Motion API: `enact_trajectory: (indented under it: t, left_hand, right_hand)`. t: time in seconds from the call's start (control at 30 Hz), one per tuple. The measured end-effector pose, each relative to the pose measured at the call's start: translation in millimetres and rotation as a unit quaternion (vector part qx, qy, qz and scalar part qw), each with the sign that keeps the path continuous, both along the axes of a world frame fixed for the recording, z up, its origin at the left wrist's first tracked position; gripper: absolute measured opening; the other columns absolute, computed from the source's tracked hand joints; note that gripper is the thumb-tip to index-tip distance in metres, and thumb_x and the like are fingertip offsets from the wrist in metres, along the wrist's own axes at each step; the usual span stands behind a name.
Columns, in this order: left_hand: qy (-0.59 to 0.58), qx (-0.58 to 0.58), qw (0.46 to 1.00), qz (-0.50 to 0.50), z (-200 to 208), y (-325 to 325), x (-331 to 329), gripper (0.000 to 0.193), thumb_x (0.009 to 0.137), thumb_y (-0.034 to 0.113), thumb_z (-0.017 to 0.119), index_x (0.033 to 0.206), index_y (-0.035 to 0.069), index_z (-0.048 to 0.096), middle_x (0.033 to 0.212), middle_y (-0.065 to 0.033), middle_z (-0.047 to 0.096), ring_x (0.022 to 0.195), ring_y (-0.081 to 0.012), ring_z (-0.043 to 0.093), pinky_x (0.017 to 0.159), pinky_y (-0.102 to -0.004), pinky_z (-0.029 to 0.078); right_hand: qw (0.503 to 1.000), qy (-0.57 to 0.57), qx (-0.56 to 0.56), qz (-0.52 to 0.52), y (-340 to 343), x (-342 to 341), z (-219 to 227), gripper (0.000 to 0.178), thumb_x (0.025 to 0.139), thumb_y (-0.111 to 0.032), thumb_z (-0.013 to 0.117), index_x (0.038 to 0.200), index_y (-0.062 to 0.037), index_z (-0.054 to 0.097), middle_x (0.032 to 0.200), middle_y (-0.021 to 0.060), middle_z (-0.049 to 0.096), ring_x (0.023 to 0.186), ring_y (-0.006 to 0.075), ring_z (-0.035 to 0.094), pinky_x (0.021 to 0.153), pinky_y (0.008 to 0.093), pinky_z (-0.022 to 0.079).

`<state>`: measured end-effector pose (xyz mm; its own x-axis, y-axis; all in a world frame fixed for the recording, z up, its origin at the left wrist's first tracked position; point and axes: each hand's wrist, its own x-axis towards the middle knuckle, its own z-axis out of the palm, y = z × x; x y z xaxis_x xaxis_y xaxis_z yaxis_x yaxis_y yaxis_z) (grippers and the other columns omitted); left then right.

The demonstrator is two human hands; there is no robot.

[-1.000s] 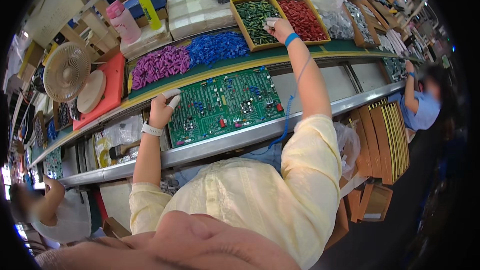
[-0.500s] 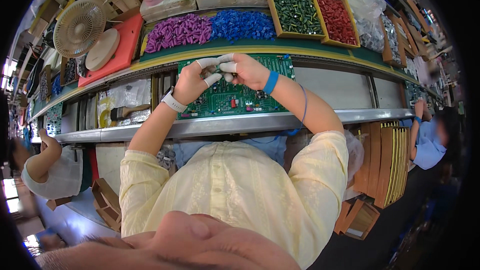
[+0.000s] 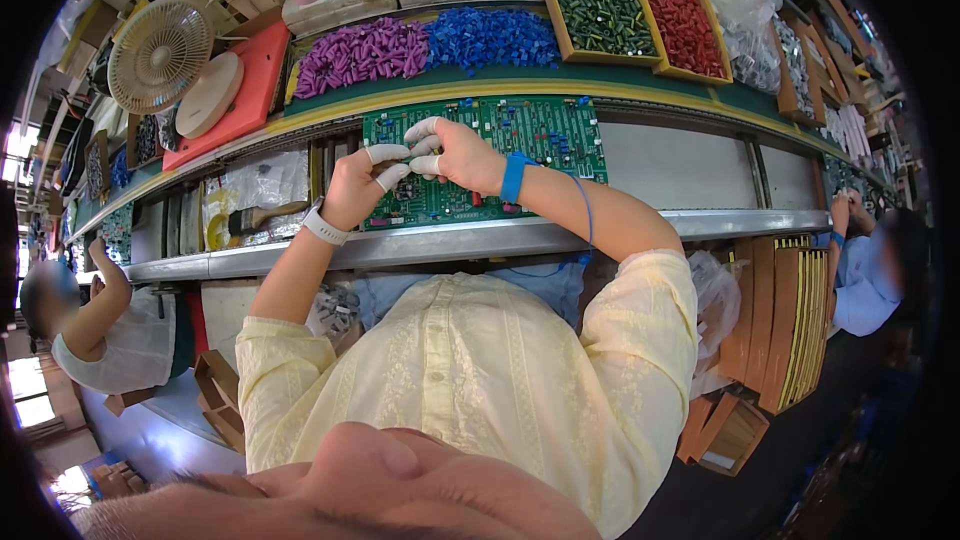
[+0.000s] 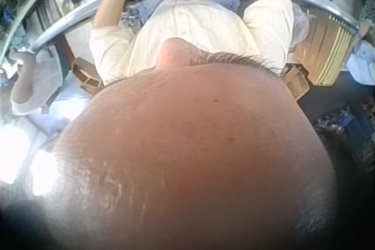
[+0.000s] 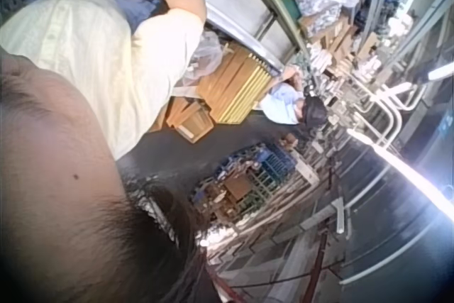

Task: The recorder manually places small electronic components onto a green printed circuit board (PCB) on a production line.

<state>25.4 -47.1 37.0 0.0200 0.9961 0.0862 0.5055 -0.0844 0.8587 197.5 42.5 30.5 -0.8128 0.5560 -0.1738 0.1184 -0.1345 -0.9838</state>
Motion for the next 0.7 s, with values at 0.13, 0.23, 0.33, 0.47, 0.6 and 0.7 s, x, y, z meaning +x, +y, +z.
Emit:
enact_trajectory:
  t: [0.13, 0.23, 0.33, 0.47, 0.6, 0.7]
  left_hand:
    - [-0.154, -0.073, 0.985, -0.006, -15.6, -2.9, -12.5, 0.02, 0.081, 0.004, 0.061, 0.1, -0.001, 0.06, 0.089, -0.008, 0.064, 0.074, -0.011, 0.06, 0.065, -0.0244, 0.049]
    - [-0.156, -0.051, 0.986, 0.007, -18.6, -8.1, -22.7, 0.021, 0.08, 0.002, 0.06, 0.101, 0.0, 0.06, 0.089, -0.0064, 0.064, 0.077, -0.0102, 0.059, 0.07, -0.024, 0.049]
    - [-0.079, -0.09, 0.993, 0.015, -18.2, -12.9, -33.1, 0.019, 0.081, 0.0, 0.059, 0.099, 0.001, 0.06, 0.093, -0.0048, 0.063, 0.084, -0.0098, 0.058, 0.076, -0.0238, 0.047]
    - [0.017, -0.026, 1.0, 0.003, -22.7, -17.2, -37.6, 0.018, 0.078, 0.004, 0.063, 0.096, 0.002, 0.062, 0.087, -0.0098, 0.064, 0.077, -0.0142, 0.062, 0.069, -0.0254, 0.049]
    - [0.098, -0.026, 0.995, -0.016, -18.4, -16.5, -34.9, 0.019, 0.076, 0.006, 0.064, 0.094, 0.003, 0.062, 0.083, -0.0147, 0.063, 0.075, -0.0243, 0.062, 0.067, -0.0305, 0.049]
    - [0.148, -0.002, 0.989, -0.022, -15.3, -14.0, -30.9, 0.019, 0.075, 0.007, 0.065, 0.093, 0.002, 0.062, 0.084, -0.0143, 0.063, 0.074, -0.0251, 0.062, 0.066, -0.0307, 0.049]
  right_hand:
    - [0.999, -0.031, 0.04, -0.009, -2.6, -0.4, 0.5, 0.038, 0.08, -0.005, 0.059, 0.116, -0.0015, 0.047, 0.095, 0.0068, 0.058, 0.074, 0.0114, 0.055, 0.061, 0.0236, 0.045]
    - [0.998, -0.035, -0.055, -0.009, 4.9, 5.0, -2.7, 0.037, 0.081, -0.004, 0.056, 0.117, -0.001, 0.047, 0.099, 0.0081, 0.058, 0.081, 0.0133, 0.057, 0.067, 0.0245, 0.046]
    - [0.989, -0.011, -0.15, 0.006, 16.1, 15.4, -4.9, 0.037, 0.082, -0.002, 0.051, 0.119, -0.0004, 0.046, 0.108, 0.0099, 0.057, 0.091, 0.0171, 0.058, 0.078, 0.0247, 0.046]
    - [0.986, -0.021, -0.161, 0.022, 20.6, 21.3, 7.7, 0.037, 0.085, -0.004, 0.051, 0.121, -0.0008, 0.045, 0.11, 0.0112, 0.057, 0.1, 0.0189, 0.058, 0.082, 0.027, 0.048]
    - [0.988, -0.054, -0.143, 0.022, 21.4, 22.7, 12.4, 0.034, 0.085, -0.006, 0.053, 0.117, 0.0021, 0.046, 0.103, 0.0126, 0.061, 0.089, 0.0192, 0.062, 0.074, 0.0268, 0.05]
    - [0.994, -0.07, -0.083, 0.032, 21.6, 21.8, 8.3, 0.033, 0.085, -0.01, 0.056, 0.114, 0.0023, 0.047, 0.097, 0.0116, 0.063, 0.084, 0.0174, 0.062, 0.07, 0.0258, 0.05]
